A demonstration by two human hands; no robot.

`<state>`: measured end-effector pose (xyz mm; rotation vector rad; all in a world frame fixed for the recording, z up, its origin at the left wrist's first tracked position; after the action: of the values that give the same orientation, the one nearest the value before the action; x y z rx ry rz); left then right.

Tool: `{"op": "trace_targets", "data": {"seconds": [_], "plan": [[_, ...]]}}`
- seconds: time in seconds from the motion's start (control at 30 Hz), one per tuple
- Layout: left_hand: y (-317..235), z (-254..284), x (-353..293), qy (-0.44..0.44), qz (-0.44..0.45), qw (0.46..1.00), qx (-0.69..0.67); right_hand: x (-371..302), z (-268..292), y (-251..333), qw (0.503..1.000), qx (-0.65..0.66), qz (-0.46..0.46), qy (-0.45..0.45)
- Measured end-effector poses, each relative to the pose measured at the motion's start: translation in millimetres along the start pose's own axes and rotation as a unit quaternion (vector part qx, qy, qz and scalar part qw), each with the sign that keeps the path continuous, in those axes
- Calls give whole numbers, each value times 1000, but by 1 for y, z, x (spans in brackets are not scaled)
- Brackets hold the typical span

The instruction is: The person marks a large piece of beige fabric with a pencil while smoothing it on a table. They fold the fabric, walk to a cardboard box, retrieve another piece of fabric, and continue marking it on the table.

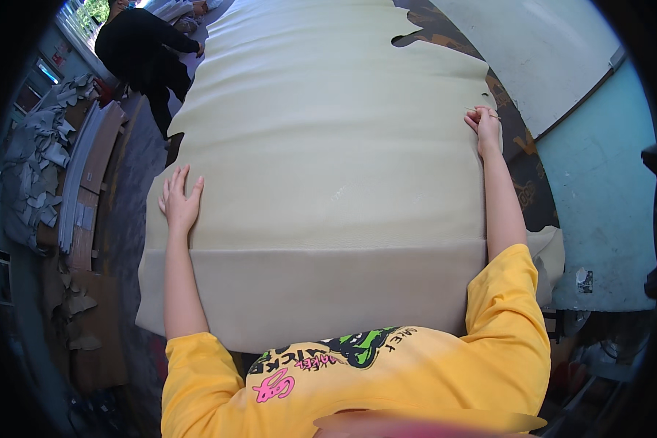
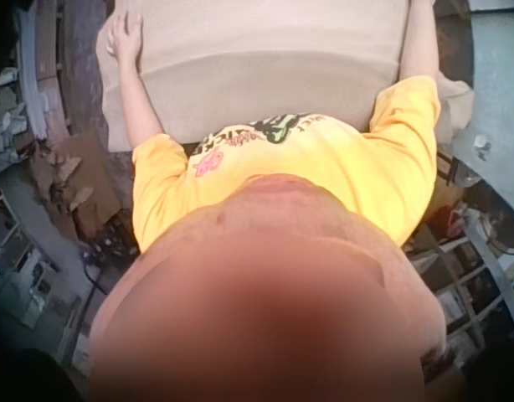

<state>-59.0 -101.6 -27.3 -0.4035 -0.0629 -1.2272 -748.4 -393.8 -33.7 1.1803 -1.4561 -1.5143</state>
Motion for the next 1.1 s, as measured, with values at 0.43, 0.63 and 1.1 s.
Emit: {"op": "trace_targets", "data": {"seconds": [0.43,0.63,1.1], "plan": [[-17,13,-2,-32,-19,999,-2,105,-306,5,942,-250,140,175],[-15,15,-3,-31,-40,999,-11,107,-340,11,894,-406,177,74],[-16,14,-2,-30,-40,999,9,124,-167,40,882,-425,202,-23]]}}
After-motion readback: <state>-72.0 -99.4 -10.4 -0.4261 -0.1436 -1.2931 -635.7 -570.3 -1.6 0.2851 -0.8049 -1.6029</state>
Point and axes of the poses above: each hand's wrist, its own x-axis towards the middle knuckle, its own z-axis out of the back of the hand, y = z × x, the point moved 6 cm from there along x, towards the middle knuckle, and after that the axes turned 11 degrees about -z, right-handed, at the moved point
